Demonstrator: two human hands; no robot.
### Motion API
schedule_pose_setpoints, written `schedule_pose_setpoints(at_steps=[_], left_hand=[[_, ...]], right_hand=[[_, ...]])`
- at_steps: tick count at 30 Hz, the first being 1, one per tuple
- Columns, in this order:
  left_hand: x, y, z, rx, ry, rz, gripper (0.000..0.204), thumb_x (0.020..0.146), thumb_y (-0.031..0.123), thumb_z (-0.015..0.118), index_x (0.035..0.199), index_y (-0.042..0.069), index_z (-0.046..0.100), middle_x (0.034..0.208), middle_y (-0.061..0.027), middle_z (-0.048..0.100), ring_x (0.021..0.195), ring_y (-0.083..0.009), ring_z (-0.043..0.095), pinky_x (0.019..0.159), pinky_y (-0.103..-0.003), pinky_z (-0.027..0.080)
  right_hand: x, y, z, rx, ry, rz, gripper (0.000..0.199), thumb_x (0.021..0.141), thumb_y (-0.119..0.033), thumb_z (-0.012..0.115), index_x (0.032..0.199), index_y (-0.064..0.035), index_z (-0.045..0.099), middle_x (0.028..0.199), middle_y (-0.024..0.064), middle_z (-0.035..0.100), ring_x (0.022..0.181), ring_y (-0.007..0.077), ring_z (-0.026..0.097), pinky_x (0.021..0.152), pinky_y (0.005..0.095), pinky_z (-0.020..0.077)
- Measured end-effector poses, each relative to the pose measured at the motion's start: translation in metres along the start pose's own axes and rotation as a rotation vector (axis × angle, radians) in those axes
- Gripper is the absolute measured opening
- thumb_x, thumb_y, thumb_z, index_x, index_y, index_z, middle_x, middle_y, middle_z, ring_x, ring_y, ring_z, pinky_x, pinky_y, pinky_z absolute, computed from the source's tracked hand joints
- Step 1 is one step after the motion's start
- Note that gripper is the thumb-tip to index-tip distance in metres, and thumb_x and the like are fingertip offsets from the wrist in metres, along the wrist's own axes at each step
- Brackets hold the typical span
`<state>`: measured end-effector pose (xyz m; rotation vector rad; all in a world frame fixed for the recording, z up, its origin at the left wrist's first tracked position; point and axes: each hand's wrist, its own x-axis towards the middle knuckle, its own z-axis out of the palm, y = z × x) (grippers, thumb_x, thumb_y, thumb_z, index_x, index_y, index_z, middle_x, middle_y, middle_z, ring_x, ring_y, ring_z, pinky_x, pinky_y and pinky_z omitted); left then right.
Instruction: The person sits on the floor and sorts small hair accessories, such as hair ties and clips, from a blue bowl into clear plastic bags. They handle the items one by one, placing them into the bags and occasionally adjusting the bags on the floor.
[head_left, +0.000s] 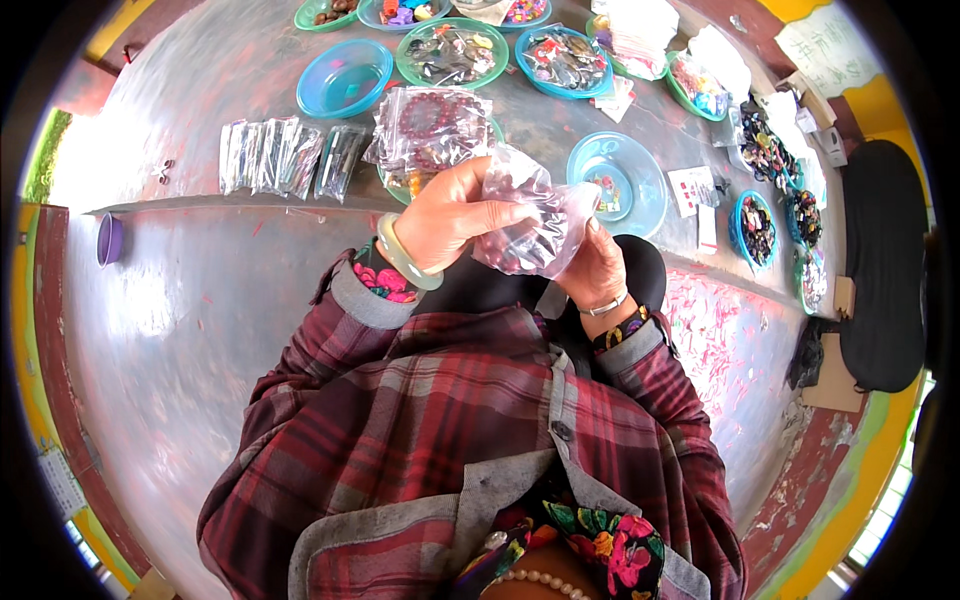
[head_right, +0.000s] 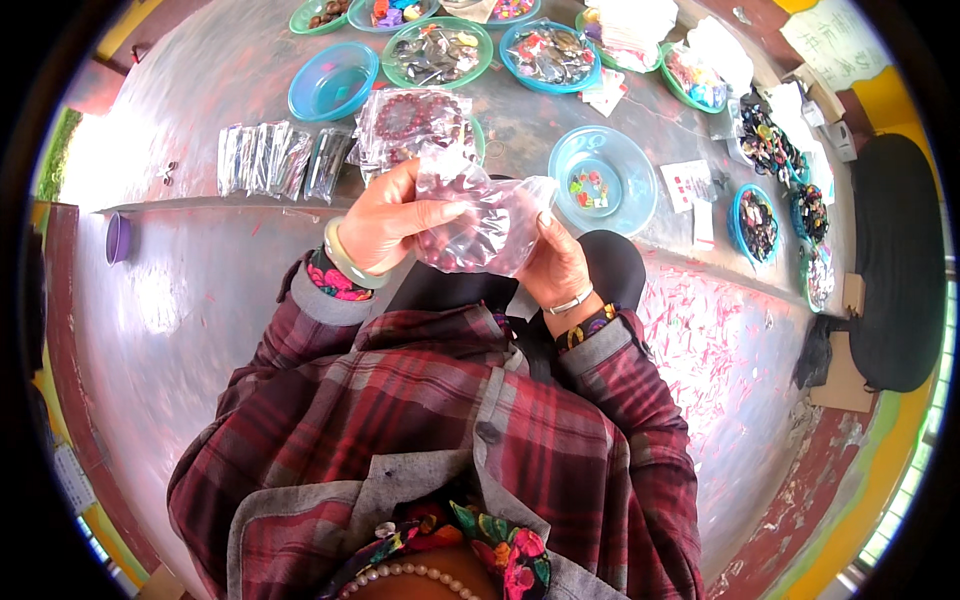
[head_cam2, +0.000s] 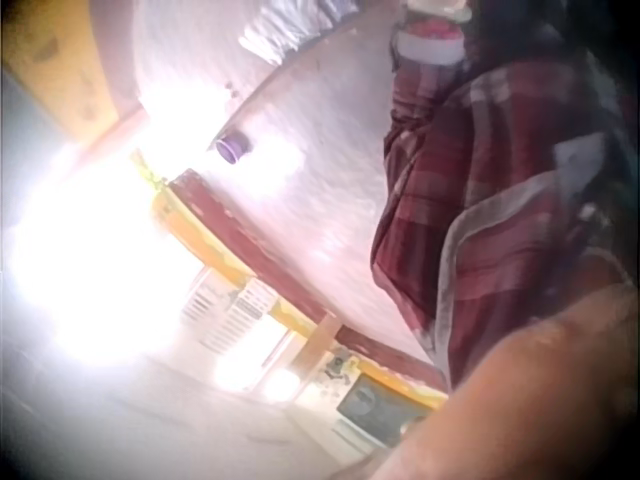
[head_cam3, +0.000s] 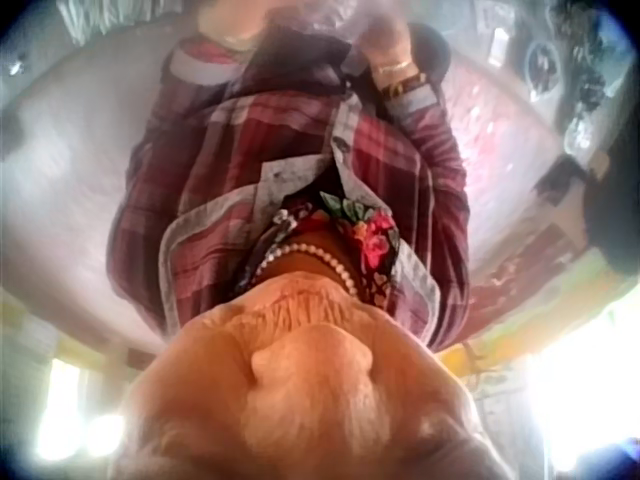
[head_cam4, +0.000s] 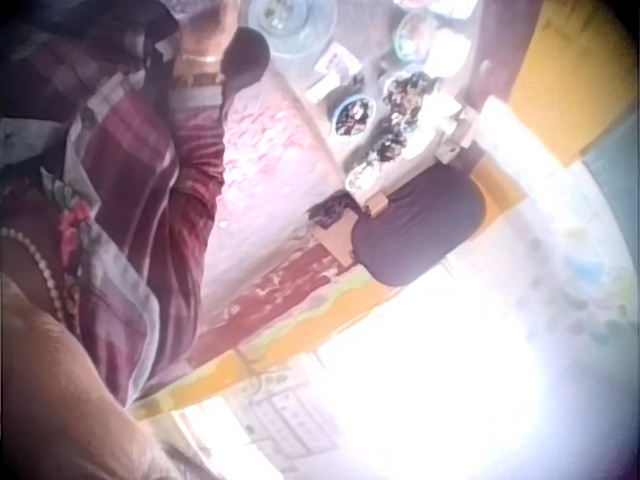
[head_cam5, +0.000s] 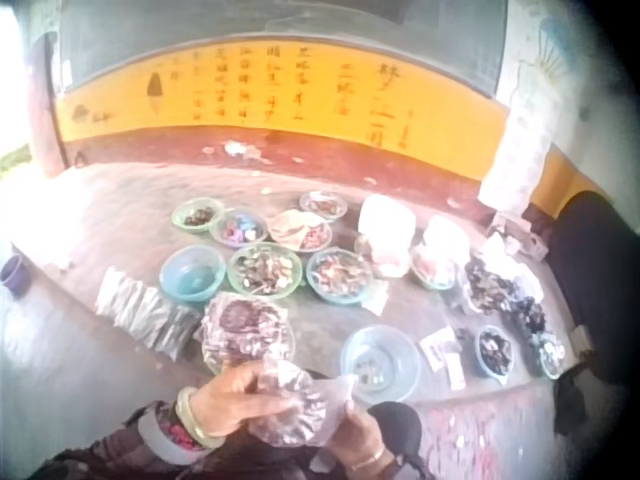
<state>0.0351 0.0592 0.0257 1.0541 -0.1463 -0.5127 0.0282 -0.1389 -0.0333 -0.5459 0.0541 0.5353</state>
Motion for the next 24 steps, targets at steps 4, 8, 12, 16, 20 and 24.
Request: schedule_pose_setpoints(at_steps=[4,8,12,16,20,24], left_hand=[[0.01,-0.009,-0.016,-0.015,0.029,-0.057,0.027,0.083,0.012,0.054,0.107,0.002,0.049,0.089,-0.0057,0.059,0.067,-0.0099,0.058,0.054,-0.022,0.047],[0.008,-0.025,-0.031,-0.258,0.131,-0.068,0.027,0.085,0.01,0.05,0.11,0.001,0.048,0.1,-0.008,0.058,0.085,-0.017,0.06,0.067,-0.031,0.053],[0.005,-0.052,-0.043,-0.382,0.085,-0.127,0.027,0.082,0.01,0.055,0.107,0.001,0.05,0.101,-0.0087,0.058,0.088,-0.0185,0.059,0.074,-0.033,0.05],[-0.001,-0.068,-0.047,-0.609,0.084,-0.186,0.037,0.08,0.012,0.059,0.113,0.002,0.048,0.106,-0.009,0.056,0.095,-0.0204,0.055,0.085,-0.037,0.044],[-0.004,-0.071,-0.041,-0.759,0.032,-0.07,0.044,0.08,0.015,0.059,0.119,0.002,0.043,0.115,-0.0104,0.051,0.103,-0.023,0.051,0.091,-0.039,0.039],[-0.007,-0.077,-0.049,-0.777,0.071,0.037,0.045,0.081,0.018,0.058,0.12,0.004,0.042,0.118,-0.0094,0.05,0.107,-0.0231,0.049,0.093,-0.04,0.038]], right_hand=[[-0.001,0.0,-0.008,-0.023,0.023,0.01,0.053,0.074,-0.019,0.064,0.118,-0.0006,0.041,0.113,0.0109,0.051,0.105,0.0233,0.05,0.087,0.0376,0.0436],[0.0,0.0,-0.015,-0.06,0.191,0.008,0.035,0.079,-0.004,0.056,0.112,0.0011,0.047,0.104,0.0101,0.057,0.095,0.0219,0.057,0.084,0.0353,0.0465],[0.005,0.0,-0.011,-0.203,0.341,0.063,0.021,0.081,-0.001,0.053,0.103,0.0,0.052,0.091,0.0089,0.06,0.082,0.0198,0.06,0.072,0.0321,0.0514],[0.011,-0.021,0.016,-0.492,0.311,0.201,0.022,0.084,-0.018,0.055,0.096,0.0005,0.056,0.084,0.0066,0.059,0.071,0.0159,0.06,0.057,0.0259,0.048],[0.032,-0.035,0.04,-1.175,0.132,-0.017,0.026,0.087,-0.024,0.05,0.085,0.0001,0.058,0.064,0.0051,0.057,0.054,0.0152,0.055,0.047,0.0285,0.039],[0.052,-0.035,0.058,-1.825,0.071,-0.382,0.024,0.087,-0.025,0.049,0.079,-0.0033,0.056,0.054,0.01,0.053,0.05,0.0285,0.052,0.047,0.0339,0.0386]])
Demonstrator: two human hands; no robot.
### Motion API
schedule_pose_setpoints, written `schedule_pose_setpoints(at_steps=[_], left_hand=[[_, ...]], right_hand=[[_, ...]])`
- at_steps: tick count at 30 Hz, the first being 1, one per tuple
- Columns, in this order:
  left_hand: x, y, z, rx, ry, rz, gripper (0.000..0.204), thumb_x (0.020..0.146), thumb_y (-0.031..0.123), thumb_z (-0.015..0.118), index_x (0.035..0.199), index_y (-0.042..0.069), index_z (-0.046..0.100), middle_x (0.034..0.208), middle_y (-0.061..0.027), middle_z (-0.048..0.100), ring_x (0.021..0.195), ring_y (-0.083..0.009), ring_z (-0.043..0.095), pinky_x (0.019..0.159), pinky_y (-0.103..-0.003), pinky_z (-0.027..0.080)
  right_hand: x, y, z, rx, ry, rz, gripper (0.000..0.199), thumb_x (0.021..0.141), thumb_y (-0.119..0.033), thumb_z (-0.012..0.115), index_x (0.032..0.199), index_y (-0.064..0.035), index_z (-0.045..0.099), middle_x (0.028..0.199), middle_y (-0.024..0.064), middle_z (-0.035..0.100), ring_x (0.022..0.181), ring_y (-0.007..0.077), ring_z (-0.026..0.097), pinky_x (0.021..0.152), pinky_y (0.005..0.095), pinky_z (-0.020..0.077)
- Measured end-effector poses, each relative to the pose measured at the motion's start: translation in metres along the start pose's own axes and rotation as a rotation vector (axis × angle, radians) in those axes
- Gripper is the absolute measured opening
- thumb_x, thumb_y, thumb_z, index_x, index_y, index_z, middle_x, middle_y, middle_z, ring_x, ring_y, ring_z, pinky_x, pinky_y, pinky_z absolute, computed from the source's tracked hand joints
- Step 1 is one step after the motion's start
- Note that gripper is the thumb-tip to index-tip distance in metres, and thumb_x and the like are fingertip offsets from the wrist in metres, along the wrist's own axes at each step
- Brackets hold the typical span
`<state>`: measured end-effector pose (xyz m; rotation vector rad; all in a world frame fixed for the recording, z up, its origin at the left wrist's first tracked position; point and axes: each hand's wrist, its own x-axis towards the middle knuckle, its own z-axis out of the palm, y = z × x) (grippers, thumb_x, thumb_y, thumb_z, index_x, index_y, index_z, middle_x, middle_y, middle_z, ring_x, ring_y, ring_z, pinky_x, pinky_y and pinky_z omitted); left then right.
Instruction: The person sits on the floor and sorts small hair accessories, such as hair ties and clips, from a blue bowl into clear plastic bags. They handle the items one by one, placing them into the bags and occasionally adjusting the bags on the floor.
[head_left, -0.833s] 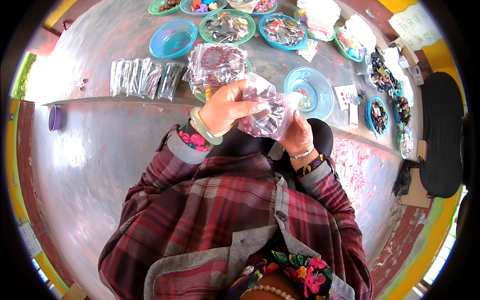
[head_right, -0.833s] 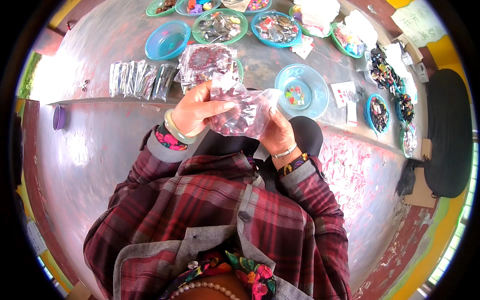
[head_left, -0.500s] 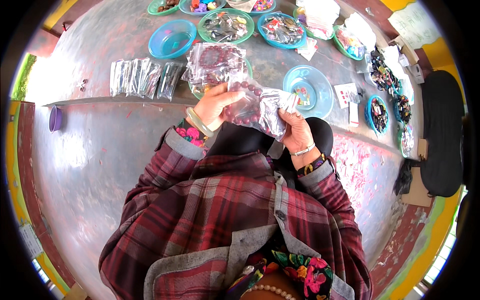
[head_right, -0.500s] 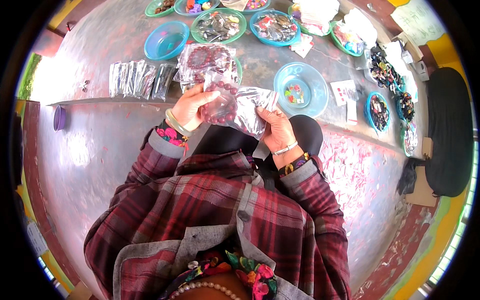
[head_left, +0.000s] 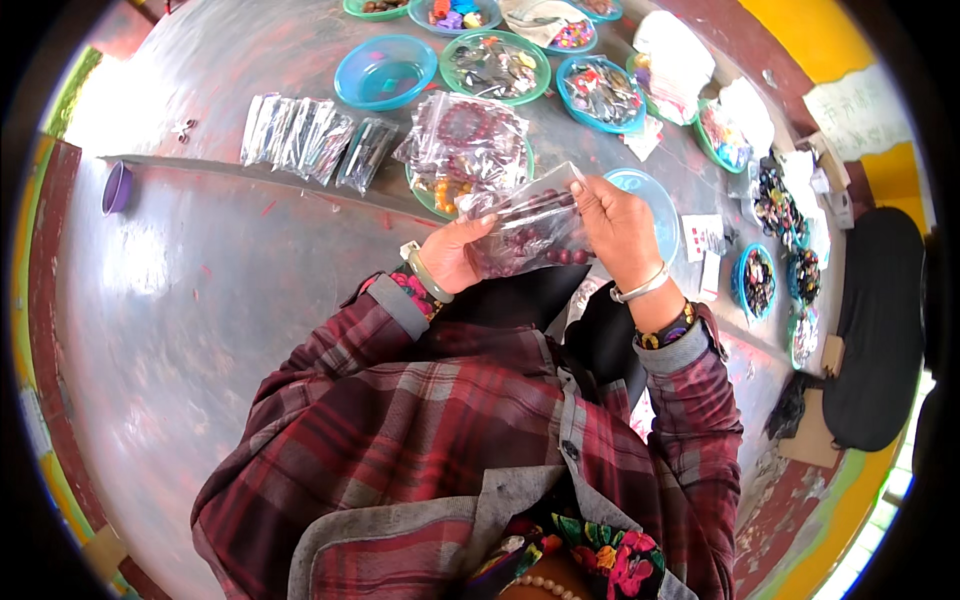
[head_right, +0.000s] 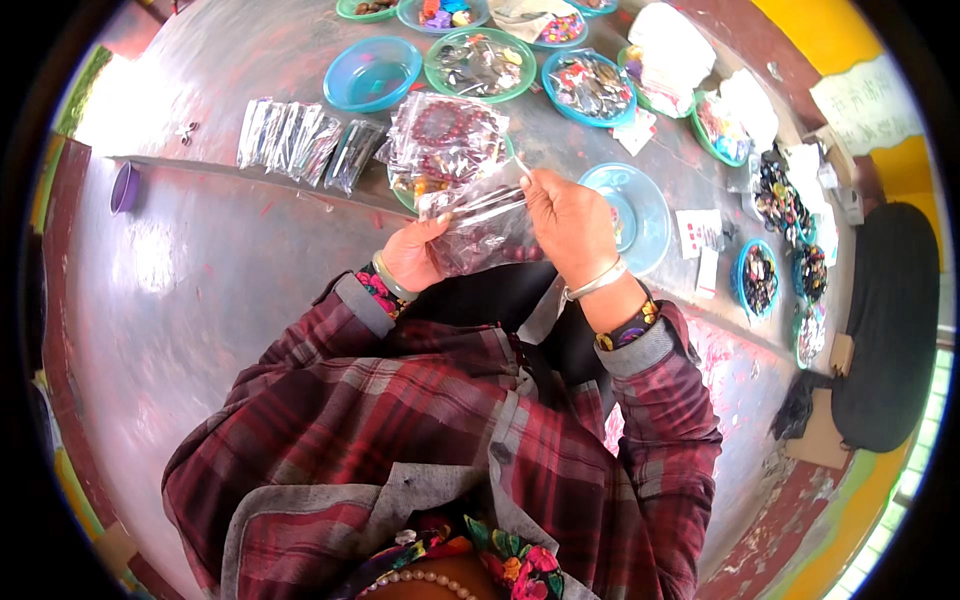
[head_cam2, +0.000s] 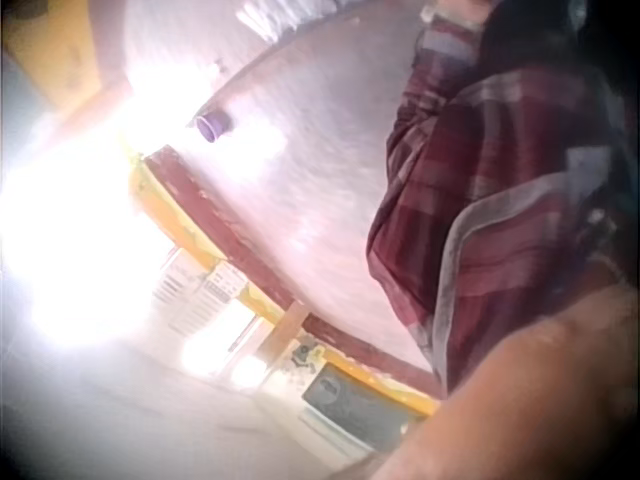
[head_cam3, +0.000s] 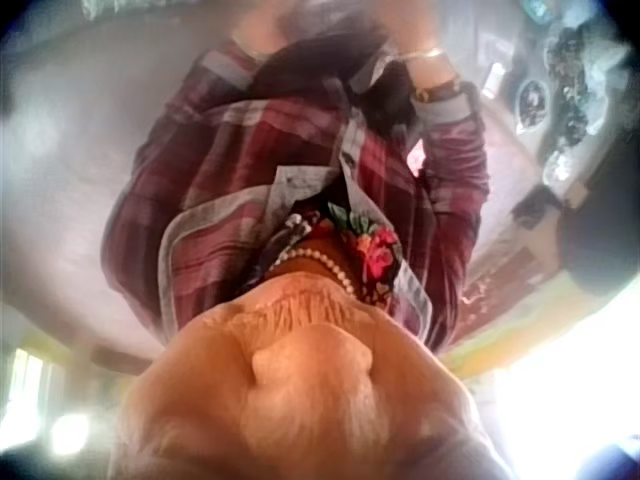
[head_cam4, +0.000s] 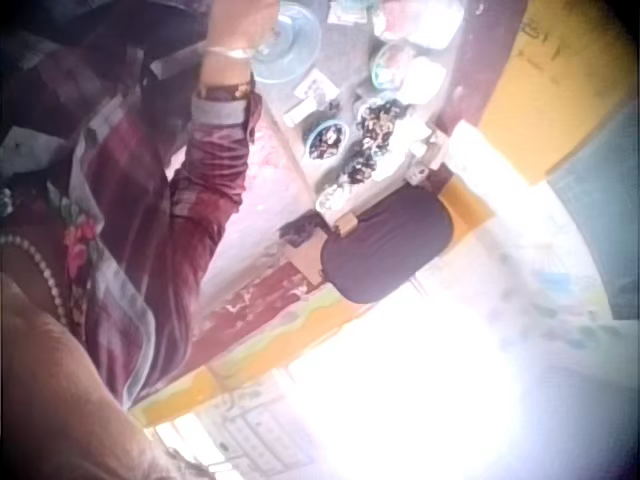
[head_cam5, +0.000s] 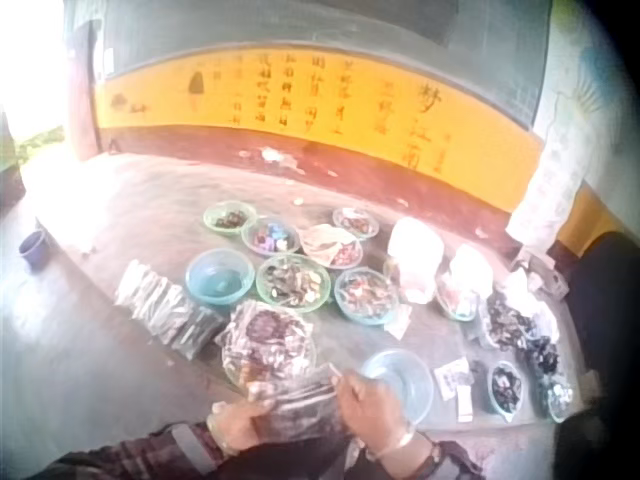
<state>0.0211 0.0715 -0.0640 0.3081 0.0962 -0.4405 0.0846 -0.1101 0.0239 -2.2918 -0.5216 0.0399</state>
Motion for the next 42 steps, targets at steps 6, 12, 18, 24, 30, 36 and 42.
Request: schedule_pose_setpoints(at_steps=[6,12,18,24,30,36,42], left_hand=[[0.005,0.011,-0.026,-0.056,0.134,0.156,0.039,0.081,0.015,0.055,0.117,0.005,0.044,0.114,-0.0087,0.052,0.103,-0.0232,0.051,0.091,-0.04,0.039],[0.027,0.034,-0.054,-0.009,0.208,0.246,0.032,0.081,0.012,0.052,0.111,0.003,0.046,0.107,-0.0096,0.054,0.099,-0.0241,0.052,0.088,-0.041,0.041],[0.06,0.049,-0.081,-0.087,0.45,0.319,0.013,0.083,0.01,0.053,0.094,0.003,0.053,0.09,-0.008,0.059,0.085,-0.0227,0.058,0.079,-0.04,0.047],[0.077,0.051,-0.092,-0.087,0.602,0.251,0.009,0.083,0.01,0.052,0.087,0.002,0.054,0.083,-0.0092,0.058,0.081,-0.0224,0.058,0.077,-0.039,0.049],[0.071,0.054,-0.091,-0.056,0.55,0.227,0.014,0.084,0.014,0.053,0.087,0.002,0.055,0.083,-0.0092,0.058,0.079,-0.0226,0.057,0.076,-0.036,0.048],[0.063,0.057,-0.082,0.017,0.613,0.12,0.03,0.086,0.022,0.048,0.103,-0.003,0.046,0.092,-0.0138,0.056,0.09,-0.027,0.055,0.08,-0.038,0.047],[0.048,0.039,-0.112,0.054,0.616,0.042,0.035,0.089,0.024,0.041,0.109,-0.005,0.041,0.1,-0.0171,0.055,0.098,-0.0278,0.053,0.082,-0.036,0.046]], right_hand=[[0.065,0.025,0.032,-0.184,-0.163,-0.218,0.023,0.084,-0.026,0.046,0.075,-0.0056,0.052,0.07,0.016,0.058,0.067,0.0371,0.054,0.057,0.0443,0.0409],[0.154,0.045,0.075,-0.3,-0.28,-0.388,0.023,0.084,-0.026,0.041,0.084,-0.0065,0.054,0.077,0.0181,0.058,0.075,0.0375,0.054,0.064,0.0456,0.0418],[0.21,0.034,0.119,-0.498,-0.383,-0.265,0.027,0.083,-0.032,0.041,0.089,-0.0112,0.057,0.084,0.0142,0.061,0.081,0.0341,0.057,0.069,0.0456,0.043],[0.211,0.049,0.147,-0.455,-0.105,-0.294,0.027,0.083,-0.031,0.045,0.1,-0.0114,0.053,0.101,0.0103,0.057,0.099,0.0296,0.051,0.08,0.046,0.0397],[0.136,0.053,0.148,-0.499,-0.18,-0.309,0.048,0.081,-0.036,0.049,0.124,-0.0153,0.039,0.13,0.0149,0.034,0.123,0.0304,0.029,0.096,0.0474,0.0257],[0.136,0.067,0.151,-0.638,-0.35,-0.315,0.067,0.079,-0.043,0.051,0.135,-0.0186,0.022,0.138,0.017,0.02,0.129,0.0301,0.019,0.101,0.0442,0.0195],[0.139,0.068,0.158,-0.652,-0.363,-0.301,0.069,0.078,-0.038,0.055,0.135,-0.0193,0.021,0.139,0.0153,0.02,0.129,0.0287,0.018,0.102,0.0453,0.0188]])
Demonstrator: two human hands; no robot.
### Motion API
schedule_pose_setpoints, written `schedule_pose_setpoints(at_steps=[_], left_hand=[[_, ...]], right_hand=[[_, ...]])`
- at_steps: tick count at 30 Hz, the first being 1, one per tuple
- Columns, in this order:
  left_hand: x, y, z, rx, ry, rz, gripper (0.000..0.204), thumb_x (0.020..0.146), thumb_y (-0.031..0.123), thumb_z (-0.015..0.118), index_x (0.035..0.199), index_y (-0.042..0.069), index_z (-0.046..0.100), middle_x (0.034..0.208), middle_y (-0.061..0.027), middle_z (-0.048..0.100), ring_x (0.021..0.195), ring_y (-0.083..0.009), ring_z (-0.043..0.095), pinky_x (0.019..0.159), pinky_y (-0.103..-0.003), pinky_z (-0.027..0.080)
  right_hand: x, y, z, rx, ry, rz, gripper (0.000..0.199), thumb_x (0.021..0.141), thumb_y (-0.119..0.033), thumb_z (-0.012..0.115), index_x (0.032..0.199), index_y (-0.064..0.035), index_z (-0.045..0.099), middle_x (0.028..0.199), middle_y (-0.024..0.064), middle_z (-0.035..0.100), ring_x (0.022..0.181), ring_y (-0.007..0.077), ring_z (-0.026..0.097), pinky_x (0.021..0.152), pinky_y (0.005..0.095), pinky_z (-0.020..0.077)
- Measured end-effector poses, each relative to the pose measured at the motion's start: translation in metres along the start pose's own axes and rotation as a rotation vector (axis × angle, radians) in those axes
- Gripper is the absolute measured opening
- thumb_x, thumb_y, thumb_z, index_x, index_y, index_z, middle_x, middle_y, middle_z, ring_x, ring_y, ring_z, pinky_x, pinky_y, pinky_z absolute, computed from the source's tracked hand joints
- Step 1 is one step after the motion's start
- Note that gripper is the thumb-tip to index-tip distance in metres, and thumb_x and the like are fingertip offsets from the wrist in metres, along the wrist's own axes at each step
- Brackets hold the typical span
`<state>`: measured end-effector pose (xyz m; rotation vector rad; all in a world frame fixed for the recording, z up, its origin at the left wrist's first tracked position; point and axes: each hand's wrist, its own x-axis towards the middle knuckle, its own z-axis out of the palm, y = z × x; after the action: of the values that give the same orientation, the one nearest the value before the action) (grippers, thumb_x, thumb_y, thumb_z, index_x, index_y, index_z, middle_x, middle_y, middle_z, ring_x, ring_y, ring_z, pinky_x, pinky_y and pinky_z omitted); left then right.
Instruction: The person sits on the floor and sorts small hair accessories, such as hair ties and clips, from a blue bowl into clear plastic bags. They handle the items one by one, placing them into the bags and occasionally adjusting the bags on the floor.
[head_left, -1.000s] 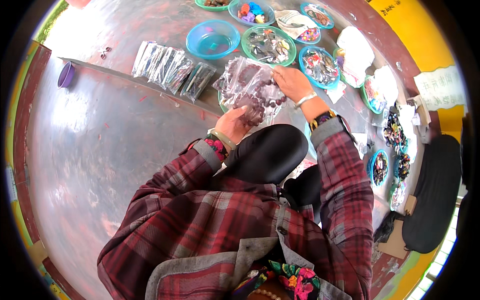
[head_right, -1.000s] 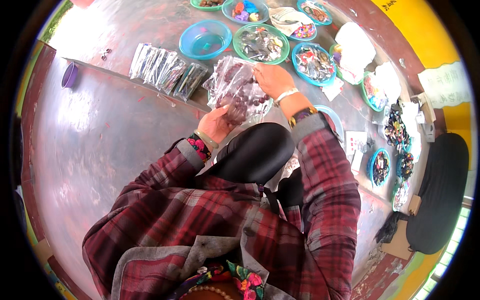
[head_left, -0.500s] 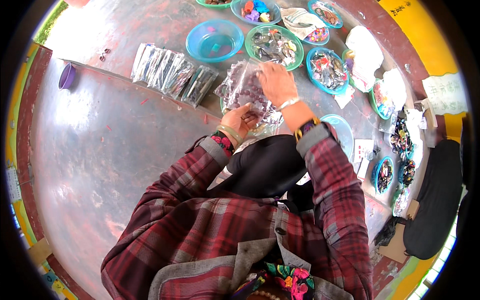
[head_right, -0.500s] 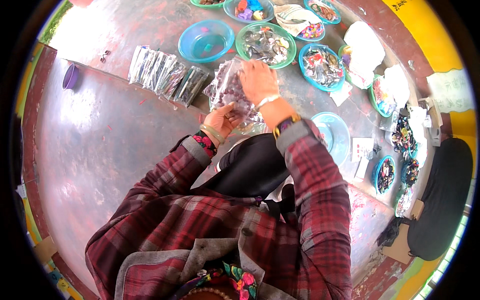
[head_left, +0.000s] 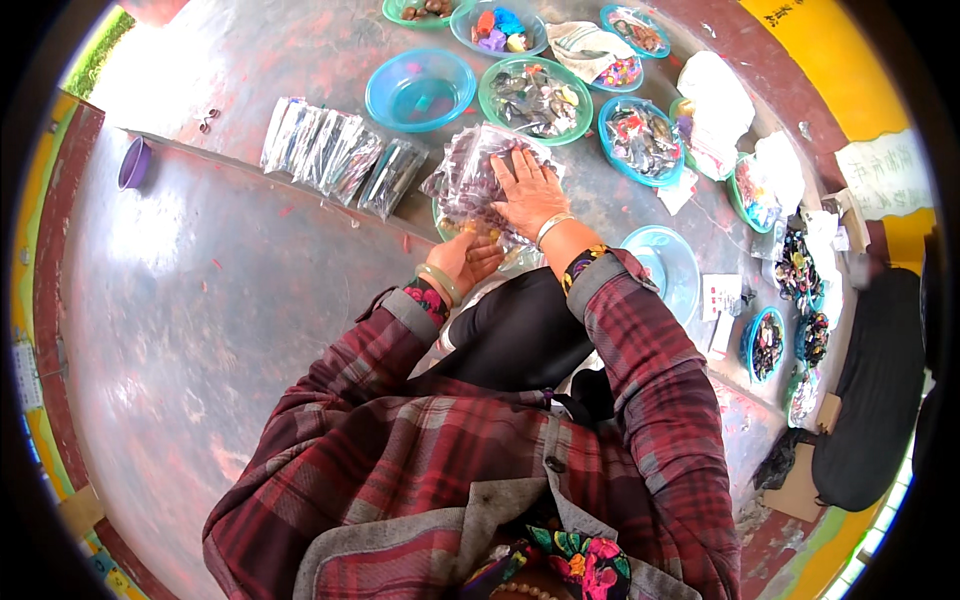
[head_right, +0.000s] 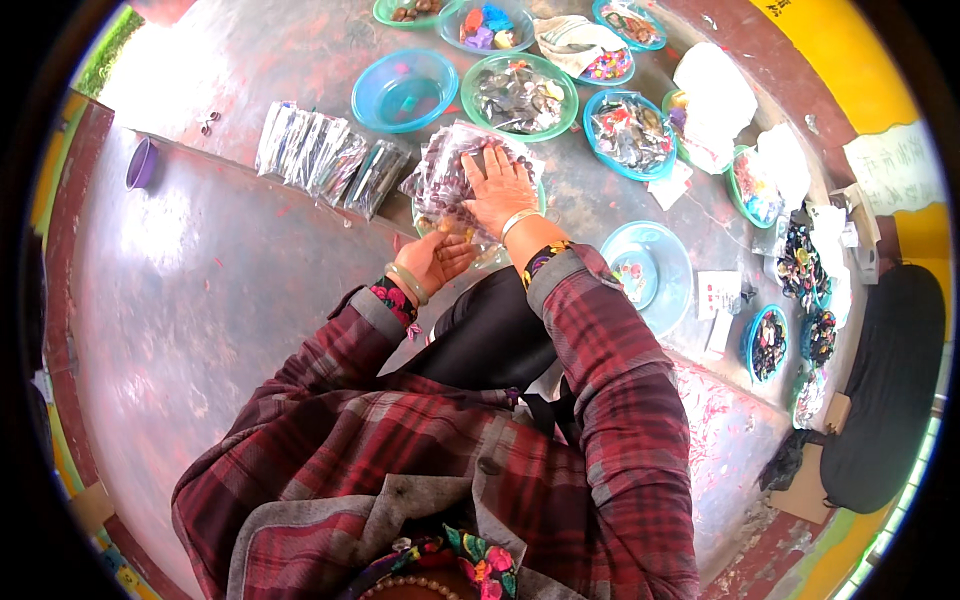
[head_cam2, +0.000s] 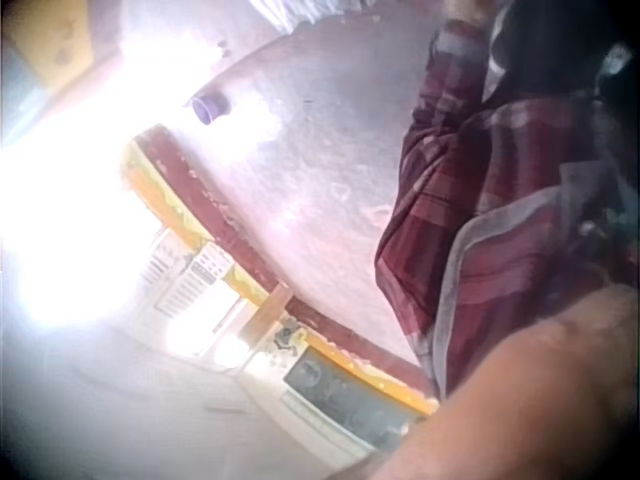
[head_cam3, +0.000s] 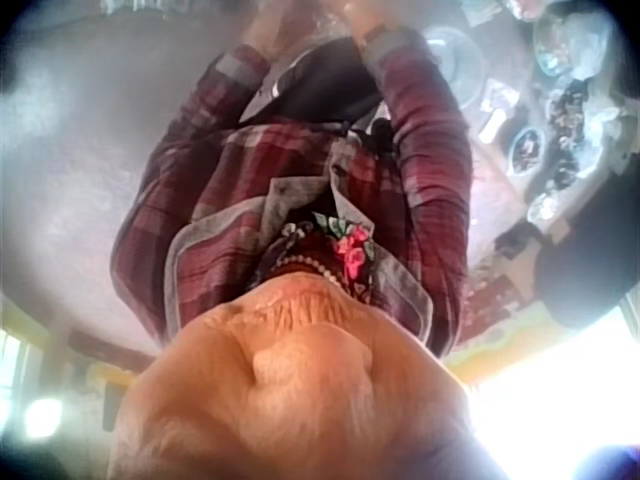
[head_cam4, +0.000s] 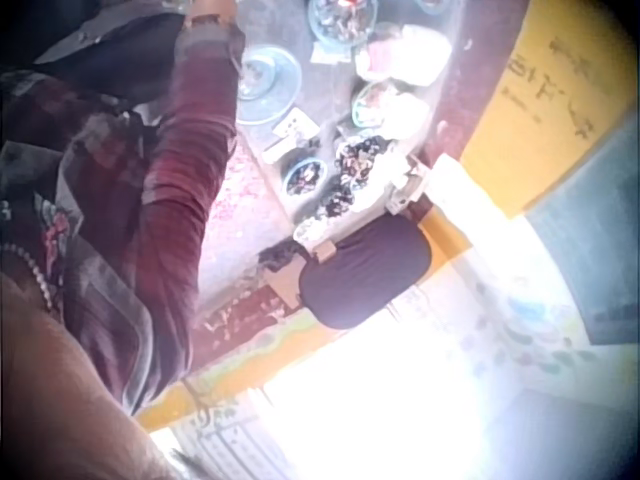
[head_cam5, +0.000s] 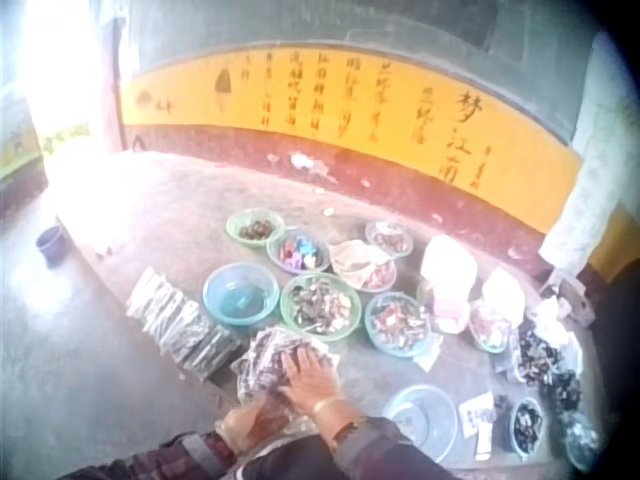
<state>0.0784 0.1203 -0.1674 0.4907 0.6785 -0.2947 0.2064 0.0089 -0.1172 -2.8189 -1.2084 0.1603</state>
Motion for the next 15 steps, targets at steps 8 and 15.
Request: schedule_pose_setpoints(at_steps=[8,15], left_hand=[[-0.035,-0.012,0.021,0.242,0.02,0.043,0.026,0.086,0.022,0.045,0.097,-0.001,0.051,0.097,-0.0133,0.059,0.091,-0.0243,0.057,0.08,-0.033,0.045],[-0.053,-0.03,0.009,0.549,-0.095,0.326,0.022,0.082,0.016,0.055,0.066,0.0,0.054,0.072,-0.0102,0.06,0.071,-0.015,0.057,0.067,-0.024,0.043]], right_hand=[[-0.031,0.001,-0.027,0.178,0.246,-0.002,0.058,0.079,-0.032,0.056,0.129,-0.015,0.033,0.131,0.0139,0.033,0.122,0.029,0.03,0.097,0.0448,0.0255],[-0.187,-0.025,-0.21,0.436,1.225,-0.213,0.011,0.078,-0.006,0.05,0.085,-0.0018,0.056,0.083,0.0142,0.058,0.08,0.0257,0.056,0.072,0.0362,0.044]])
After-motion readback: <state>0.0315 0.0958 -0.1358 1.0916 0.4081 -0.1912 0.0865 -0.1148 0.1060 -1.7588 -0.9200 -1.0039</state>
